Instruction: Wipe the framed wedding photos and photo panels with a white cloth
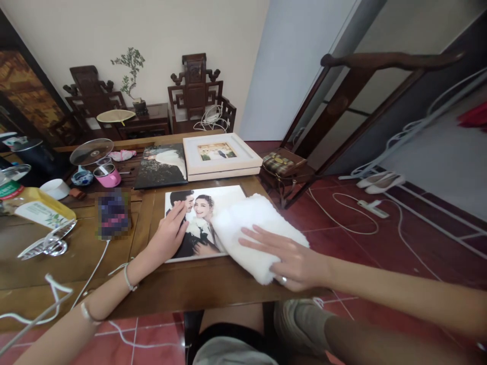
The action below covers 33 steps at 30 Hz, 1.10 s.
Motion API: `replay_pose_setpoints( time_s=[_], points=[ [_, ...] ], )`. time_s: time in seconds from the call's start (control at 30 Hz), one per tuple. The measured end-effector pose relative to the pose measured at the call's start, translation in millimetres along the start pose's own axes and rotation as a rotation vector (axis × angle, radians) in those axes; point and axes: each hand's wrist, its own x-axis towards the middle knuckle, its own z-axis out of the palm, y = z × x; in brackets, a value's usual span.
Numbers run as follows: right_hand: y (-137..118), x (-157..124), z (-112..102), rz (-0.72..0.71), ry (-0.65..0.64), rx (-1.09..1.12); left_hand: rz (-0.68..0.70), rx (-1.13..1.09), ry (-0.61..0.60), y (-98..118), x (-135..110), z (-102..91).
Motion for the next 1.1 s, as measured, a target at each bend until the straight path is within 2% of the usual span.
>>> replay_pose_setpoints(
  time_s=[0.17,0.27,0.43,0.63,0.8,0.93,1.1],
  points=[
    [-14.7,10.3,-4.2,-0.175,-0.02,0.032,0.006,0.007,-0.008,0.0,0.3,-0.6],
    [-12.7,16.2,-0.1,-0.156,-0.069,0.049,0.012,0.008,-0.004,-0.1,0.1,-0.1],
    [8.9,32.0,3.2,0.046,-0.204,0.084,0.015,0.008,0.0,-0.8,0.1,0.6],
    [54.5,72.5,-1.6,0.335,-0.398,0.048,-0.001,0.005,-0.007,-2.5,0.8,1.5],
    [77.8,97.6,-4.9,0.494,-0.466,0.042,0.014,-0.009,0.019,-3.4,0.7,2.9],
    [65.9,104.8,-8.6,0.467,-0.52,0.025,0.004,0.001,0.007,-2.8,0.9,1.8],
    [17.4,100.3,-19.6,0.36,-0.571,0.038,-0.008,0.001,-0.02,-0.7,0.2,-1.1]
  ],
)
